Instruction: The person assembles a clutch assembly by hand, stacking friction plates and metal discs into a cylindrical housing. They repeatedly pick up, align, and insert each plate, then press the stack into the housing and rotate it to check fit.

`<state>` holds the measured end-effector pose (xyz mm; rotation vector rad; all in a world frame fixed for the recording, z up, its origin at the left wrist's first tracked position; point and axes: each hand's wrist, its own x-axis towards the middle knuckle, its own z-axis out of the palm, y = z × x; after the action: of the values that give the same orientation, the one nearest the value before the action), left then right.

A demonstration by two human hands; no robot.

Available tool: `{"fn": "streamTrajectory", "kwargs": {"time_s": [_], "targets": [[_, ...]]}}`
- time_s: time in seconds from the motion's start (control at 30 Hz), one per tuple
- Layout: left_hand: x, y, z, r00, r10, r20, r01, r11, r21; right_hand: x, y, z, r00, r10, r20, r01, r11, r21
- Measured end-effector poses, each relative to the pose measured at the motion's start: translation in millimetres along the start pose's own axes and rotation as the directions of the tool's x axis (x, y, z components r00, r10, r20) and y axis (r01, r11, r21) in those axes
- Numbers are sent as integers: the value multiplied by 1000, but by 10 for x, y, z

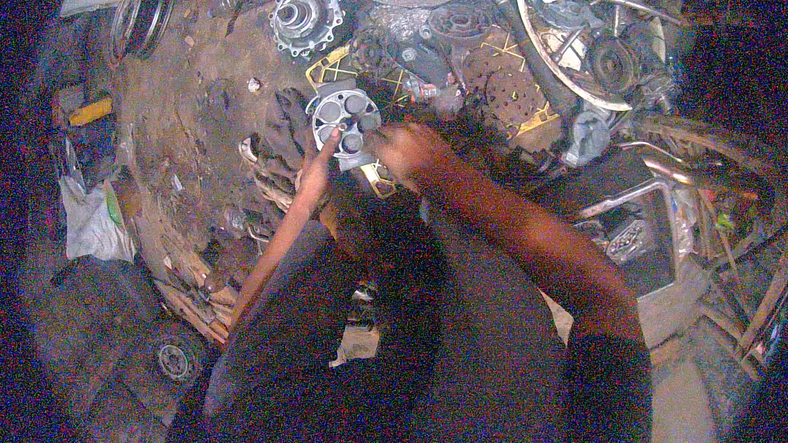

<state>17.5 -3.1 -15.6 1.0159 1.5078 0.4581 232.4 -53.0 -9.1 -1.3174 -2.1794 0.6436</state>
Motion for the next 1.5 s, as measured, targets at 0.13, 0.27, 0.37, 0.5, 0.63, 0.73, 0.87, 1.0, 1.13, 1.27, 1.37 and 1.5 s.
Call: {"fn": "streamTrajectory", "kwargs": {"time_s": [0.13,0.27,0.37,0.5,0.63,0.73,0.87,1.0,1.13,1.27,1.37,1.5], "targets": [[69,-112,-27,999,5,34,-3,999,-46,86,60,193,955,160,250,-160,987,-21],[63,-127,-65,999,-29,17,30,997,-68,8,14,213,993,103,-51,-92,977,193],[28,-57,-75,998,-48,35,50,998,-41,-17,29,234,973,201,-112,-155,932,327],[-65,-15,-91,990,-122,67,135,958,-251,142,29,279,847,487,-211,-431,863,263],[14,-368,-215,965,-199,173,262,780,-568,276,-136,80,830,556,-33,-494,762,418],[-154,-126,-209,933,-78,352,340,512,-789,374,-200,-130,769,639,-28,-411,527,744],[-220,-99,-285,837,116,534,447,416,-792,343,-56,-250,663,744,79,-552,415,723],[-180,-310,-377,792,160,590,518,338,-786,341,-171,-296,691,703,168,-549,359,755],[-202,-236,-284,654,252,713,729,40,-683,349,-90,-202,812,578,86,-437,502,747],[-225,-371,-314,606,281,744,768,37,-640,411,-57,-122,814,565,-134,-338,648,683],[-303,-366,-347,576,265,773,796,32,-604,490,45,-142,783,622,-19,-455,594,664],[-345,-436,-340,542,267,797,822,30,-569,536,193,-24,797,506,330,-490,222,843]]}}
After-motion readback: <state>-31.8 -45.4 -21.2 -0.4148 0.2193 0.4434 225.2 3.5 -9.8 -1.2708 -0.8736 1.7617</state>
